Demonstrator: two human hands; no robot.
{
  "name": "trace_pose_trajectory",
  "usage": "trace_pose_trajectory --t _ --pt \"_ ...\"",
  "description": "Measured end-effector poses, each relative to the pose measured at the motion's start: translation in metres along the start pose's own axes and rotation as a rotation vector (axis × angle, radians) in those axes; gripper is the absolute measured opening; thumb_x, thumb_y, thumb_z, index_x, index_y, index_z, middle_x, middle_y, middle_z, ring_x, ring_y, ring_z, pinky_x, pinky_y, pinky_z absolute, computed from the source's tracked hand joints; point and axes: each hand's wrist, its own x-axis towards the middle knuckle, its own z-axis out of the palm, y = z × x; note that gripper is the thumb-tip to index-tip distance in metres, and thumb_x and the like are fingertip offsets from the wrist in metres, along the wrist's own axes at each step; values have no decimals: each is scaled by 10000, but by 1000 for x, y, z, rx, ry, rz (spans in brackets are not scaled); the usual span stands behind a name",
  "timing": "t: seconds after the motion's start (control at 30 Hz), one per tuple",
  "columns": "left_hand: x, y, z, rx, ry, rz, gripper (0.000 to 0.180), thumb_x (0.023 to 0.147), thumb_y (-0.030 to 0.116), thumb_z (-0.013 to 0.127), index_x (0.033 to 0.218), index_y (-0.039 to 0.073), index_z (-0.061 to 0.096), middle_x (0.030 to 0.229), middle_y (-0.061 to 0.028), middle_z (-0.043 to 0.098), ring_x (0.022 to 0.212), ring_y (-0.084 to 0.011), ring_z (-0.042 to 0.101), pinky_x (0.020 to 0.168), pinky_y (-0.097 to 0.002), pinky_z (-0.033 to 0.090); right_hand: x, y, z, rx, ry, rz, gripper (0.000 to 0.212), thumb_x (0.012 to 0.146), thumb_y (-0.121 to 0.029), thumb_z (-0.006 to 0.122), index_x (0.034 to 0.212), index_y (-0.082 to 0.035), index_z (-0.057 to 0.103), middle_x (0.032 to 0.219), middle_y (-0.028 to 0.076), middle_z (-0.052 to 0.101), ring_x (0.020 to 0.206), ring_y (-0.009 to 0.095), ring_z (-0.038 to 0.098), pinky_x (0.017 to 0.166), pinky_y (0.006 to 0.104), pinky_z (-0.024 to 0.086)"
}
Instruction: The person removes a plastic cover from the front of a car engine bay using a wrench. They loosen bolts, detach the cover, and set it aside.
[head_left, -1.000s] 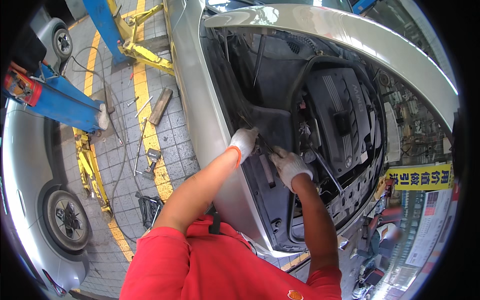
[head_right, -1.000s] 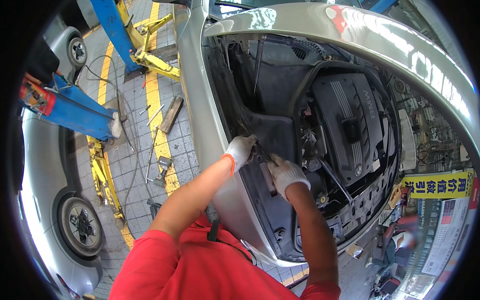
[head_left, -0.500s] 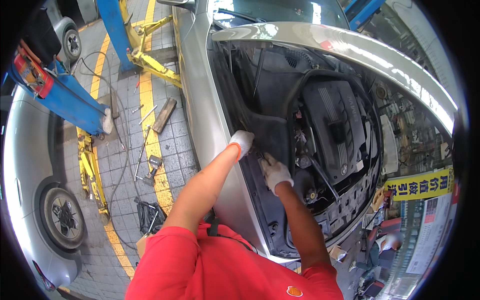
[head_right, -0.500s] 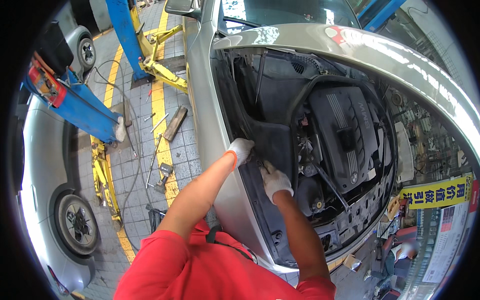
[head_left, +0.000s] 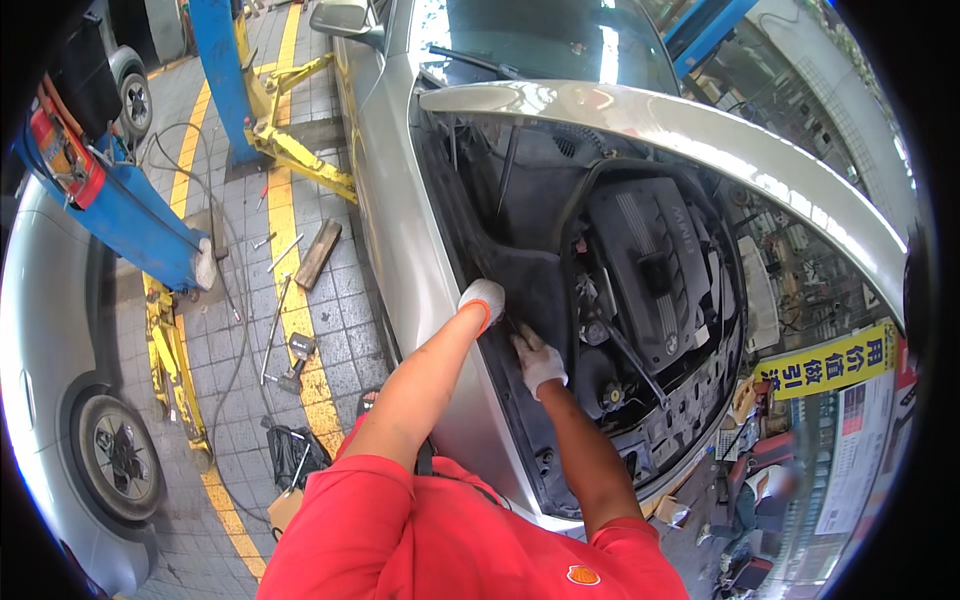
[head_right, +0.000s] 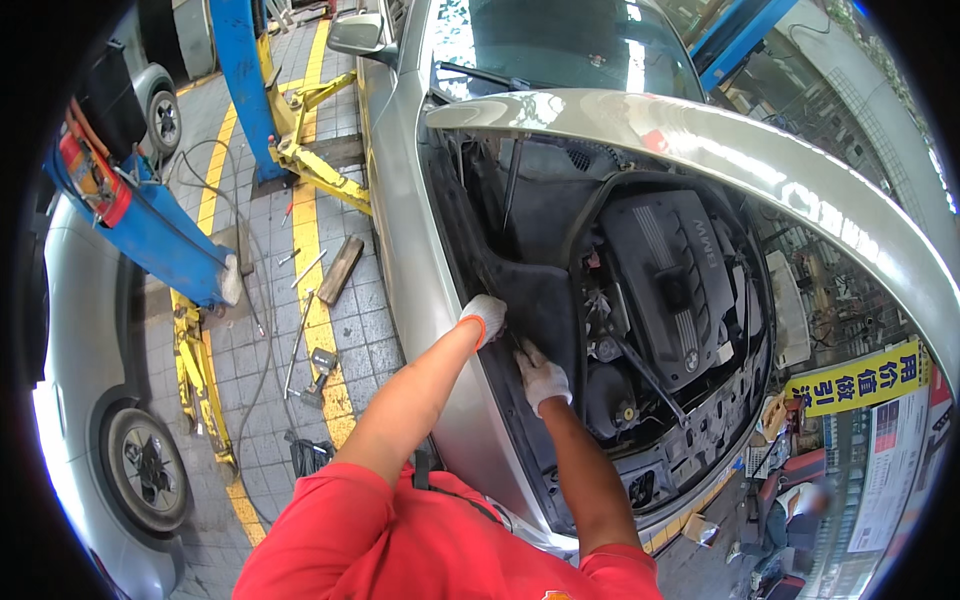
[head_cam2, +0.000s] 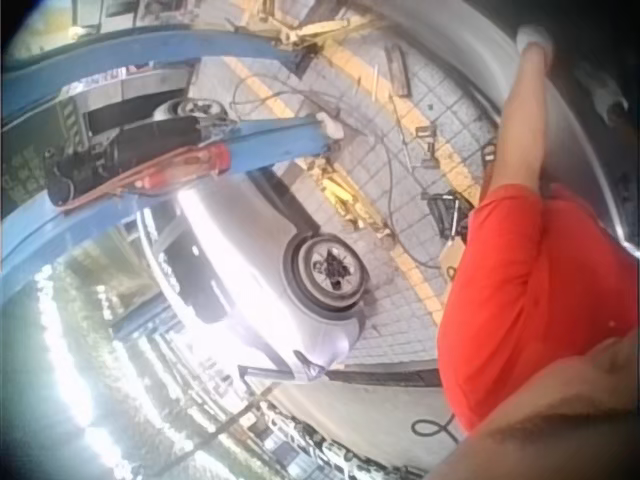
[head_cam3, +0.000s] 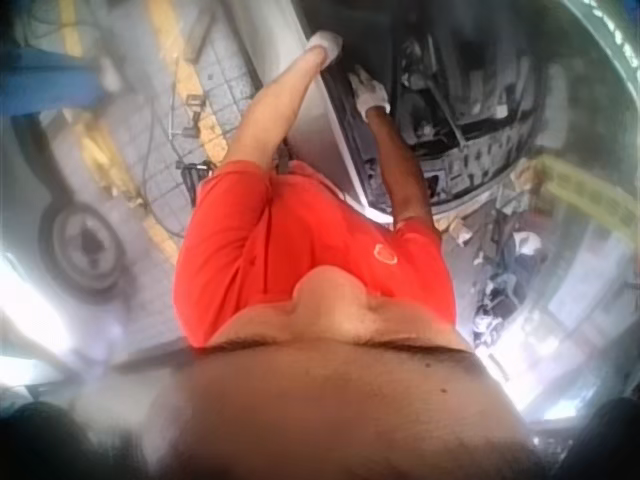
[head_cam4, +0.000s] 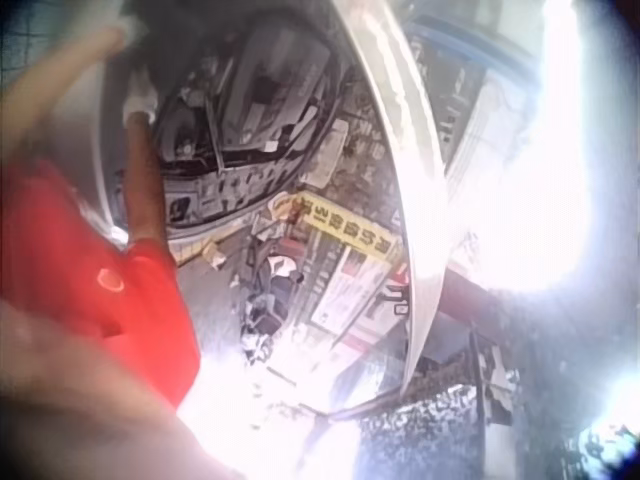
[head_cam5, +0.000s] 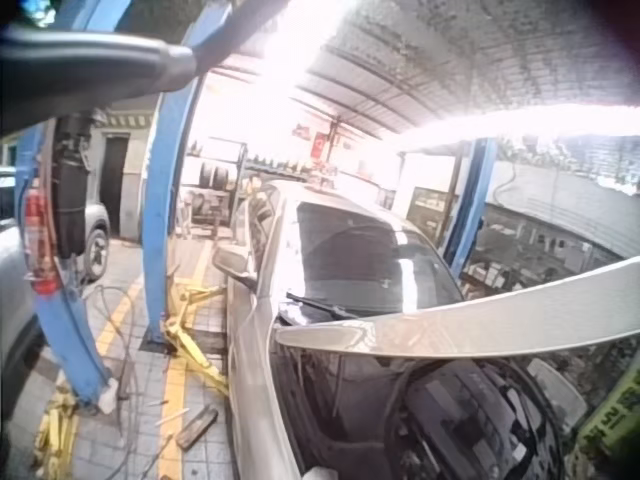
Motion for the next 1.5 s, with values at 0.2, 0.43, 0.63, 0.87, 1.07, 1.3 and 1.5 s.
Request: trace_pose_trajectory --t 0.2,0.43,0.63,0.87,1.07,1.3,1.5 --pt "-38 17 16 1247 118 537 257 899 196 662 1045 74 834 1131 -172 784 1052 -358 754 904 -446 600 3 30 31 -223 21 -48 440 1093 -383 449 1517 -304 532 1587 54 536 1232 365 665 1066 461 538" --pt "-58 26 13 1242 86 534 270 922 171 631 1072 68 830 1141 -173 784 1047 -353 762 919 -436 604 -6 -13 30 -94 119 325 457 1085 -466 455 1508 -315 544 1362 122 693 1149 375 699 957 475 571" --pt "-52 22 15 1172 146 536 265 926 158 631 1078 56 823 1112 -204 782 1013 -350 771 893 -449 611 -5 19 39 4 199 155 485 1084 -513 436 1502 -295 553 1348 177 692 1217 400 665 1013 459 549" --pt "-31 12 -10 371 6 226 281 1030 213 544 1062 15 741 786 -124 733 595 -297 694 552 -418 553 -12 18 45 186 203 24 504 1080 -433 526 1535 -216 531 1401 173 675 1217 394 676 1022 434 552" --pt "-127 29 -1 277 174 418 399 1070 386 525 1219 49 678 1055 -171 776 850 -393 751 757 -487 593 -68 -4 27 767 90 595 548 1047 -469 603 1514 -185 569 1198 186 752 906 282 749 686 396 590" --pt "-125 46 -55 773 435 560 439 1028 384 588 1326 70 659 1272 -196 725 1127 -395 705 967 -474 563 -92 3 38 886 139 677 484 1050 -418 627 1445 -140 626 1002 139 760 636 219 678 506 350 506" --pt "-101 61 -33 1301 257 576 362 1030 260 565 1337 77 623 1185 -150 766 1014 -365 756 847 -501 592 -108 -1 40 1111 227 683 405 1081 -301 590 1379 -36 663 1078 100 764 764 187 714 612 337 562"
